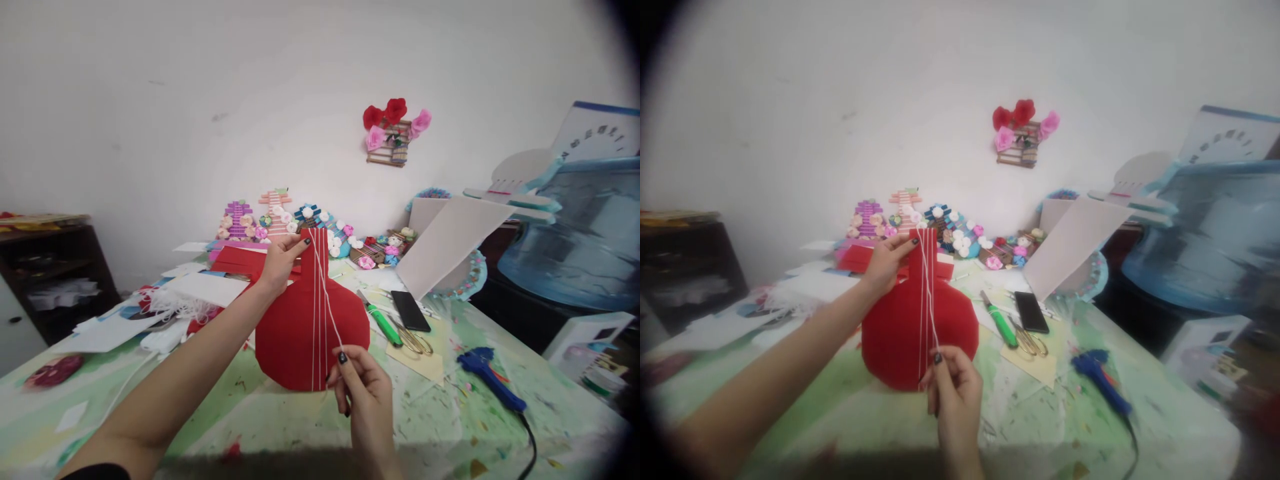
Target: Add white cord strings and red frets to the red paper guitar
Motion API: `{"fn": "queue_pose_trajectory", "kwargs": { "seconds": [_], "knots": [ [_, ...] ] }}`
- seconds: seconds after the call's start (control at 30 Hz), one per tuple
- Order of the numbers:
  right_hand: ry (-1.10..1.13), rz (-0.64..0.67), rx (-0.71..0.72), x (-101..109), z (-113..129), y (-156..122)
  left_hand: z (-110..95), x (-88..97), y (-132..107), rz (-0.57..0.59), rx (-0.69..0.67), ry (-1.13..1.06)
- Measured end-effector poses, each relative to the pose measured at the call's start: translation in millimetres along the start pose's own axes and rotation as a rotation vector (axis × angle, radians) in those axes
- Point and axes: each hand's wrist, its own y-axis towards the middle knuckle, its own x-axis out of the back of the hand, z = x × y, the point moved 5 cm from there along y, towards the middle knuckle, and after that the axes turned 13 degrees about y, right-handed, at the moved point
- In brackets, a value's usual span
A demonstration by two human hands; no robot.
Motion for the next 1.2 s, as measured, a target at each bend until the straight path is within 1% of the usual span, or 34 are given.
{"fn": "queue_pose_trajectory", "kwargs": {
  "seconds": [0.17, 0.3, 0.4, 0.47, 0.53, 0.7, 0.83, 0.9, 0.97, 1.03, 1.1, 1.17, 1.2],
  "knots": [
    [0.036, -0.017, 0.16, 0, 34, -12, -1, -0.6, 1, -0.009, -0.007, 0.015],
    [0.017, 0.001, 0.264, 0, 52, -25, 1, 0.4, 3, -0.014, -0.005, 0.004],
    [0.01, -0.015, 0.283, -1, 60, -28, 2, 0.0, 4, 0.0, -0.021, 0.001],
    [0.038, -0.003, 0.284, -4, 68, -26, 2, -0.7, 4, 0.015, -0.03, -0.003],
    [0.075, 0.009, 0.317, -7, 79, -22, 2, -1.0, 4, 0.021, -0.029, -0.008],
    [0.105, -0.021, 0.387, -8, 108, -12, 1, -1.0, 2, 0.028, -0.028, -0.009],
    [0.086, -0.018, 0.41, -7, 118, -13, 0, -1.3, 1, 0.035, -0.037, 0.012],
    [0.071, -0.016, 0.405, -4, 115, -16, 0, -1.5, 1, 0.033, -0.037, 0.015],
    [0.042, -0.015, 0.355, 0, 103, -20, 0, -1.7, 2, 0.037, -0.04, 0.012],
    [-0.027, -0.01, 0.267, 6, 83, -24, 0, -1.2, 3, 0.04, -0.04, 0.014],
    [-0.143, -0.011, 0.19, 11, 56, -28, 2, -0.2, 4, 0.05, -0.025, 0.023],
    [-0.289, -0.012, 0.157, 15, 29, -30, 6, 1.3, 5, 0.059, 0.007, 0.028],
    [-0.363, 0.016, 0.153, 15, 16, -31, 8, 2.4, 6, 0.059, 0.026, 0.029]
  ]
}}
